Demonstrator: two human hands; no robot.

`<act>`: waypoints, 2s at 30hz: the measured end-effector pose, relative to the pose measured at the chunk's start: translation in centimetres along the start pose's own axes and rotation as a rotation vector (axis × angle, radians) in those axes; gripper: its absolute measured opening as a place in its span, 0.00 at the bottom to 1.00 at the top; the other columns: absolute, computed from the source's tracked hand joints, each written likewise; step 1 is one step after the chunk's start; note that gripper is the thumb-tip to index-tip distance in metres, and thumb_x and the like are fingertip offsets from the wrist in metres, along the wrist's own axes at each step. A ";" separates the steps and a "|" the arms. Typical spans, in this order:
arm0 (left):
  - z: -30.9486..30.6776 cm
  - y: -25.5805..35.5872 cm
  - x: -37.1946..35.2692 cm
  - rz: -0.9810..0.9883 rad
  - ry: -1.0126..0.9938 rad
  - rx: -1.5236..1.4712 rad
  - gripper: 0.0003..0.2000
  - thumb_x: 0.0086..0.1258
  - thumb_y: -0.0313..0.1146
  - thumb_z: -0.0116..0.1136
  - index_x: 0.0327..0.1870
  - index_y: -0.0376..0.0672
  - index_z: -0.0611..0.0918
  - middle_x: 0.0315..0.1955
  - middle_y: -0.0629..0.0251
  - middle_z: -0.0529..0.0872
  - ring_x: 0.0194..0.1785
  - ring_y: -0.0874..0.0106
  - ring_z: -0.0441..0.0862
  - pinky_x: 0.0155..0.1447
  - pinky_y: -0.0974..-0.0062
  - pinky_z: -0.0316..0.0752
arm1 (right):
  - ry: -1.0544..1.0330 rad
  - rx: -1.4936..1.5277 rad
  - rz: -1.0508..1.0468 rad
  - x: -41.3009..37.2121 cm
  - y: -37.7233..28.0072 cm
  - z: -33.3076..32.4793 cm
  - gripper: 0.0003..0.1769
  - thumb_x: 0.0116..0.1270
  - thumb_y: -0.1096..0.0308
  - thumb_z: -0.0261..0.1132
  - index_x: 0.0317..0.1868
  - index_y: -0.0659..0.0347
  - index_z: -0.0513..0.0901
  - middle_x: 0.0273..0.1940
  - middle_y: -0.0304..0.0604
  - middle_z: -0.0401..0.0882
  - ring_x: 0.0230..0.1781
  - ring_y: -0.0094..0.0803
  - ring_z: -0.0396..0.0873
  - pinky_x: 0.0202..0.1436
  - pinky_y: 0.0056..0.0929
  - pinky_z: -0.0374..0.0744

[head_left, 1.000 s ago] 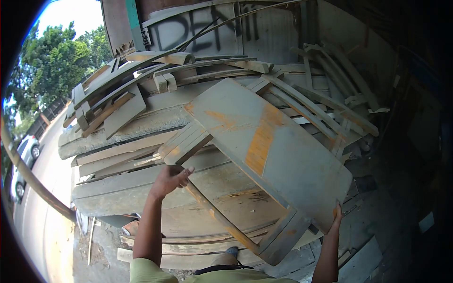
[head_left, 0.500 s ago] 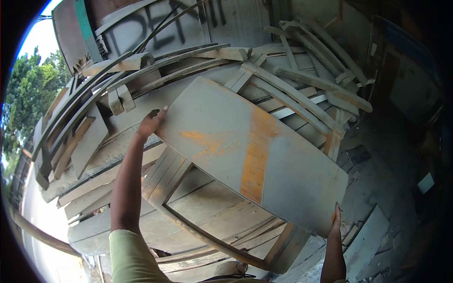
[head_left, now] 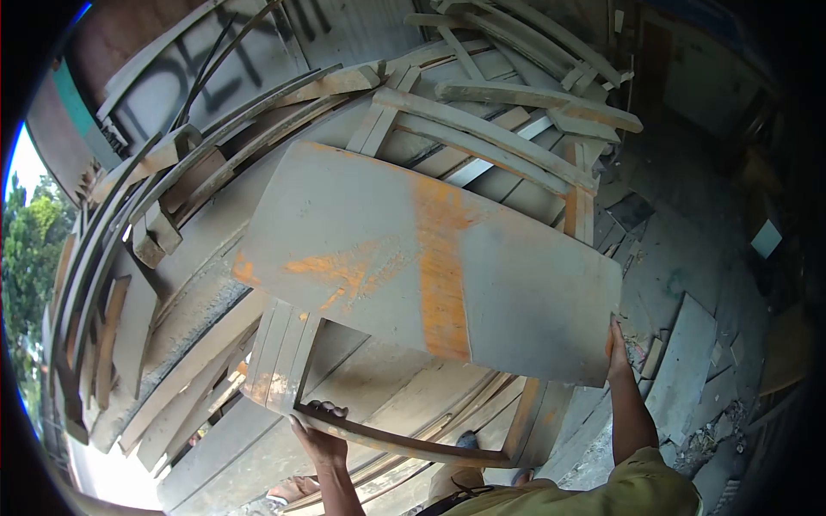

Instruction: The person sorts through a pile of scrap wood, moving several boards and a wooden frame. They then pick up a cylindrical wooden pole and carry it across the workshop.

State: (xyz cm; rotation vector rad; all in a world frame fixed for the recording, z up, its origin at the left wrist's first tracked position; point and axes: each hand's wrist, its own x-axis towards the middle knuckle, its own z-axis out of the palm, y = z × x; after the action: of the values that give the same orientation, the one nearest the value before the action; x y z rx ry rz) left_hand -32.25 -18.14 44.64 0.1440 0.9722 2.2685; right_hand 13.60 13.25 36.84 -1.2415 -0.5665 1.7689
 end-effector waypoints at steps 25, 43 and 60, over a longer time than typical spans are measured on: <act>-0.9 -1.0 0.2 0.105 0.264 0.182 0.19 0.67 0.55 0.60 0.29 0.54 0.68 0.15 0.75 0.66 0.15 0.80 0.66 0.19 0.83 0.66 | -0.084 -0.134 0.091 1.9 3.8 -4.4 0.51 0.59 0.23 0.51 0.76 0.43 0.53 0.76 0.35 0.51 0.75 0.37 0.50 0.75 0.49 0.48; 1.6 0.6 0.6 0.226 0.407 0.330 0.20 0.64 0.57 0.63 0.35 0.51 0.71 0.18 0.75 0.65 0.17 0.81 0.67 0.20 0.81 0.64 | -0.104 0.027 0.063 8.7 11.0 -5.8 0.50 0.62 0.29 0.56 0.76 0.47 0.51 0.76 0.39 0.50 0.75 0.37 0.50 0.75 0.45 0.52; 0.5 0.4 1.4 0.253 0.376 0.296 0.20 0.66 0.56 0.61 0.32 0.51 0.70 0.16 0.74 0.66 0.17 0.78 0.67 0.20 0.79 0.66 | -0.662 -1.282 -0.180 8.6 -9.8 29.5 0.57 0.53 0.18 0.51 0.73 0.53 0.62 0.73 0.49 0.58 0.72 0.43 0.59 0.72 0.49 0.58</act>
State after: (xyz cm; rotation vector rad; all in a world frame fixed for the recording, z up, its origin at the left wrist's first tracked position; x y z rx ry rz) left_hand -33.45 -17.20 45.07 -0.0399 1.5642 2.4162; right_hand -10.37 28.95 51.57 -1.2252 -2.3543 1.5876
